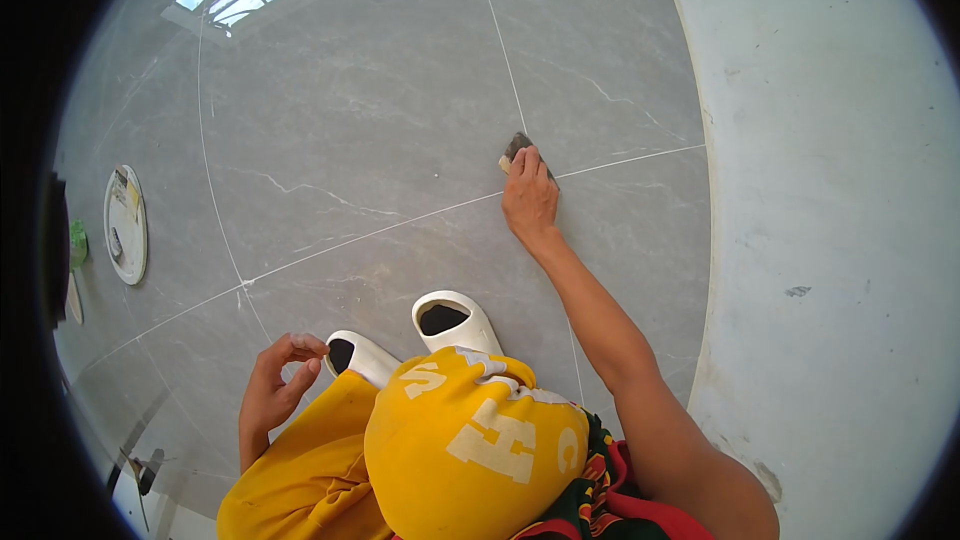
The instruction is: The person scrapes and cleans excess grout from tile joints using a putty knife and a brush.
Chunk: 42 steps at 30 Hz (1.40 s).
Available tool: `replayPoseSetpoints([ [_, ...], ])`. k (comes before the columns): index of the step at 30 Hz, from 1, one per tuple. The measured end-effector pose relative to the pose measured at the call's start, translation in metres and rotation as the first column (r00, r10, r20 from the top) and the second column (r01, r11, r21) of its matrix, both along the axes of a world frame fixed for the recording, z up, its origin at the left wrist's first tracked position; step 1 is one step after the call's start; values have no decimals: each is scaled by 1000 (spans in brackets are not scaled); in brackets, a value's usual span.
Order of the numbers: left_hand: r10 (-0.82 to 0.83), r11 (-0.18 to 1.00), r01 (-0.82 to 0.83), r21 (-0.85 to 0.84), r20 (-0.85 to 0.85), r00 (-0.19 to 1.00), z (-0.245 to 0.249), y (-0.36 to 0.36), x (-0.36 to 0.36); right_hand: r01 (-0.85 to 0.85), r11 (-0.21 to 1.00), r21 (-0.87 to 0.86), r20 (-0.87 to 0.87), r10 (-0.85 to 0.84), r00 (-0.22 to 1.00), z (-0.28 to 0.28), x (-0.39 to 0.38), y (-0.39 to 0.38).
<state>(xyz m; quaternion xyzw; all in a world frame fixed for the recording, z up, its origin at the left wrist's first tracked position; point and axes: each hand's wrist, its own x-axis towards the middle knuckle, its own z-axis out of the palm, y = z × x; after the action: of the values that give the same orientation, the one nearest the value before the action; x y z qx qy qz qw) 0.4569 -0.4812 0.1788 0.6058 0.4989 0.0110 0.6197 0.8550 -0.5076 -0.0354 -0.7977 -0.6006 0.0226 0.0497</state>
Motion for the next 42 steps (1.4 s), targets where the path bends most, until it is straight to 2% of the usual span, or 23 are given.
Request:
replayPoseSetpoints([
  [3, 0, 1000, 0, 8, 2, 1000, 0, 2, 1, -127, 991, 41, 3, 127, 992, -1, -10, -15],
  [6, 2, 1000, -2, -2, -8, 1000, 1, 3, 2, -102, 994, 44, -69, 104, 992, 6, 10, -10],
  [9, 15, 1000, -15, 20, 8, 1000, -2, 8, 6, -35, 996, 80, -53, 39, 998, 21, 48, 10],
  [12, 67, 997, -67, 29, -7, 998, -9, 13, 6, 144, 972, 183, -14, -144, 990, 11, 128, 23],
  [13, 163, 986, -164, -32, -28, 986, -8, 14, 9, 217, 963, 159, 4, -220, 975, 11, 159, 30],
  [16, 159, 986, -160, -49, -26, 987, -11, 25, 9, 343, 925, 164, 2, -348, 937, -9, 253, 39],
  [19, 44, 997, -38, 70, -89, 995, -23, 35, 6, 367, 930, 16, -11, -367, 930, -10, 259, 52],
  [21, 145, 989, -144, 39, -18, 989, -38, 38, 7, 289, 937, 195, 94, -311, 946, 7, 211, 55],
  [22, 152, 984, -156, 90, 55, 987, -42, 39, 15, 218, 939, 268, 143, -262, 954, 25, 180, 61],
  [23, 177, 969, -193, 152, 115, 978, -46, 41, 23, 256, 934, 249, -85, -243, 966, 40, 147, 65],
  [24, 160, 970, -172, 171, 81, 984, -52, 42, 26, 289, 931, 223, -315, -211, 925, 59, 109, 64],
  [25, 151, 977, -164, 137, 98, 984, -59, 43, 32, 316, 931, 180, -535, -178, 826, 74, 69, 60],
  [26, 143, 984, -154, 90, 114, 983, -62, 43, 41, 335, 938, 93, -833, -111, 542, 87, 30, 56],
  [27, 119, 988, -128, 87, 102, 988, -70, 41, 47, 320, 947, -20, -985, -73, 154, 95, -8, 46],
  [29, 97, 992, -107, 73, 125, 987, -85, 25, 54, 161, 982, -99, -995, -97, -22, 102, -72, 24],
  [30, 98, 991, -111, 75, 166, 981, -91, 19, 58, 52, 992, -113, -993, -113, -17, 106, -95, 14],
  [32, 221, 975, -201, -93, 345, 912, -105, 18, 62, -100, 989, -112, -993, -115, -29, 107, -129, -1],
  [34, 303, 953, -288, -94, 263, 916, -111, 23, 52, -149, 989, -22, -1000, -20, 11, 106, -144, -9],
  [36, 573, 820, -533, -211, 287, 768, -132, 21, 40, -230, 971, -68, -998, -70, 1, 107, -133, -5],
  [38, 610, 790, -600, -126, 267, 746, -129, 21, 31, -123, 984, -126, -988, -136, -74, 112, -127, -1],
  [40, 431, 883, -455, 119, 178, 884, -113, 17, 40, -58, 990, -132, -989, -136, -64, 111, -134, 1],
  [41, 407, 908, -419, 23, 197, 892, -99, 9, 51, 4, 991, -135, -990, -135, -32, 108, -127, 4],
  [42, 340, 940, -340, -40, 200, 919, -97, 3, 55, -21, 995, -100, -994, -98, 55, 96, -125, 0],
])
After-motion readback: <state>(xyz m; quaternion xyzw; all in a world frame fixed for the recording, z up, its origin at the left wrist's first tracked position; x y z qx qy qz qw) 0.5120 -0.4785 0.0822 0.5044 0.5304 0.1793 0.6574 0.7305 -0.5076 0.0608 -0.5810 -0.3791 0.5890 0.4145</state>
